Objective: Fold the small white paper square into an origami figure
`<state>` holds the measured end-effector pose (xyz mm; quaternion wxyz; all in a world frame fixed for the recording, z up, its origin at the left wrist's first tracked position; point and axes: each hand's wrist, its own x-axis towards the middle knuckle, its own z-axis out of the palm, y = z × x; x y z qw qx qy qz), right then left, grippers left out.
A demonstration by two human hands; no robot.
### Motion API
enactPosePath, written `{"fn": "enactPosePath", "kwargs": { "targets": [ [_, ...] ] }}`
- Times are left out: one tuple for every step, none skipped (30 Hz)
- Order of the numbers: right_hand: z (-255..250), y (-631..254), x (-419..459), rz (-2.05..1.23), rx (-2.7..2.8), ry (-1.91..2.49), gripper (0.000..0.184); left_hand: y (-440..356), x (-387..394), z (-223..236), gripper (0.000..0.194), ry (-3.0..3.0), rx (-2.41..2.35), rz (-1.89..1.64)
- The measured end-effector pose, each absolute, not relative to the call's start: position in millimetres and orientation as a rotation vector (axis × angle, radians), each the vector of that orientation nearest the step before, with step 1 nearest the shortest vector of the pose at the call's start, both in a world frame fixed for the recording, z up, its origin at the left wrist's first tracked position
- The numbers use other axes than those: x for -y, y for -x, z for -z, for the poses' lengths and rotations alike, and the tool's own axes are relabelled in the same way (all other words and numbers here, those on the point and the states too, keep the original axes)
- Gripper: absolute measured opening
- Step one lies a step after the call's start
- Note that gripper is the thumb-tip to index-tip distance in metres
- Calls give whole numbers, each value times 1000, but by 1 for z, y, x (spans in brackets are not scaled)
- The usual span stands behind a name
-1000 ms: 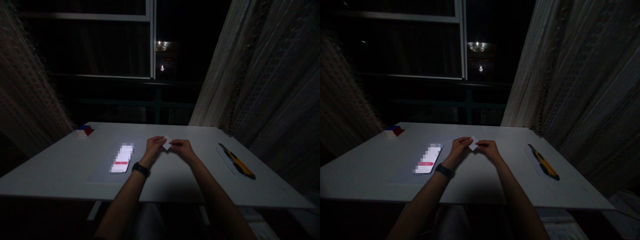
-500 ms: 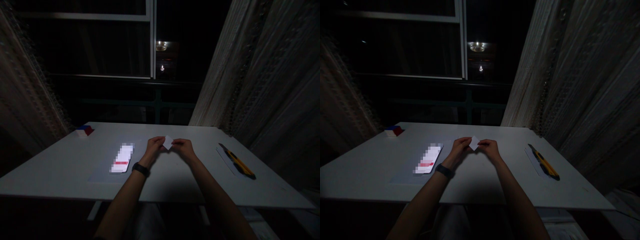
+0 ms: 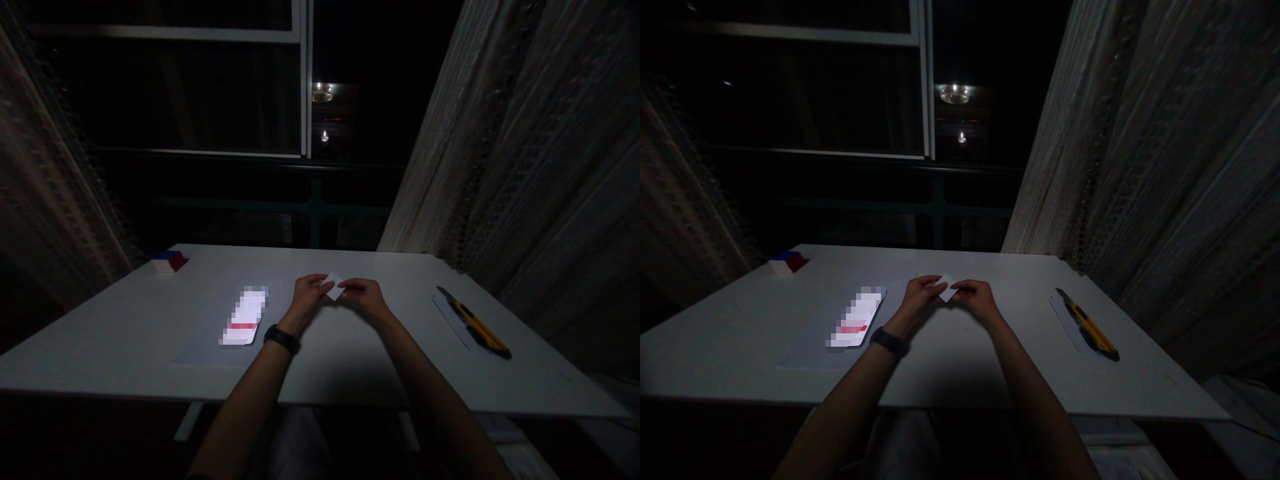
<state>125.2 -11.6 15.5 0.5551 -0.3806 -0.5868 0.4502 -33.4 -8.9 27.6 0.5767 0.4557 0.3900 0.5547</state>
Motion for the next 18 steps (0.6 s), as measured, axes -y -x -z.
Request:
{"fn": "enactPosePath", "kwargs": {
  "targets": [
    [-16, -125, 12, -1067, 1410, 891, 27, 33, 9, -28, 41, -1065, -920, -1292],
    [-16, -125, 12, -1063, 1431, 882, 26, 33, 10, -29, 40, -1062, -926, -1285],
    [-16, -126, 12, -1055, 1448, 874, 25, 33, 11, -29, 40, -1061, -931, -1278],
    [-16, -126, 13, -1046, 1459, 868, 24, 34, 11, -30, 39, -1060, -934, -1271],
    [-17, -127, 13, -1044, 1470, 864, 23, 34, 12, -31, 38, -1061, -934, -1265],
    [-17, -127, 13, -1052, 1482, 864, 24, 34, 12, -31, 38, -1063, -934, -1259],
    [-17, -128, 14, -1070, 1494, 870, 25, 34, 13, -32, 38, -1067, -935, -1254],
    [-17, -129, 14, -1094, 1509, 878, 26, 34, 13, -32, 37, -1071, -938, -1252],
    [-17, -130, 14, -1120, 1526, 890, 28, 34, 14, -33, 37, -1076, -941, -1251],
    [-17, -131, 14, -1140, 1540, 906, 30, 35, 14, -33, 37, -1081, -943, -1251],
    [-17, -132, 14, -1155, 1549, 925, 31, 35, 14, -33, 37, -1086, -943, -1249],
    [-17, -133, 14, -1167, 1552, 943, 32, 35, 14, -33, 37, -1092, -943, -1245],
    [-17, -133, 13, -1175, 1552, 959, 32, 34, 14, -33, 37, -1097, -942, -1241],
    [-16, -133, 13, -1181, 1545, 973, 32, 34, 14, -33, 37, -1102, -940, -1236],
    [-16, -133, 13, -1181, 1533, 981, 31, 34, 14, -33, 37, -1103, -939, -1235],
    [-16, -133, 13, -1175, 1518, 984, 30, 34, 14, -32, 38, -1100, -935, -1239],
    [-16, -132, 13, -1164, 1501, 983, 28, 34, 13, -32, 38, -1093, -930, -1247],
    [-16, -131, 13, -1153, 1484, 981, 27, 34, 13, -32, 39, -1086, -923, -1252]
  ]
}}
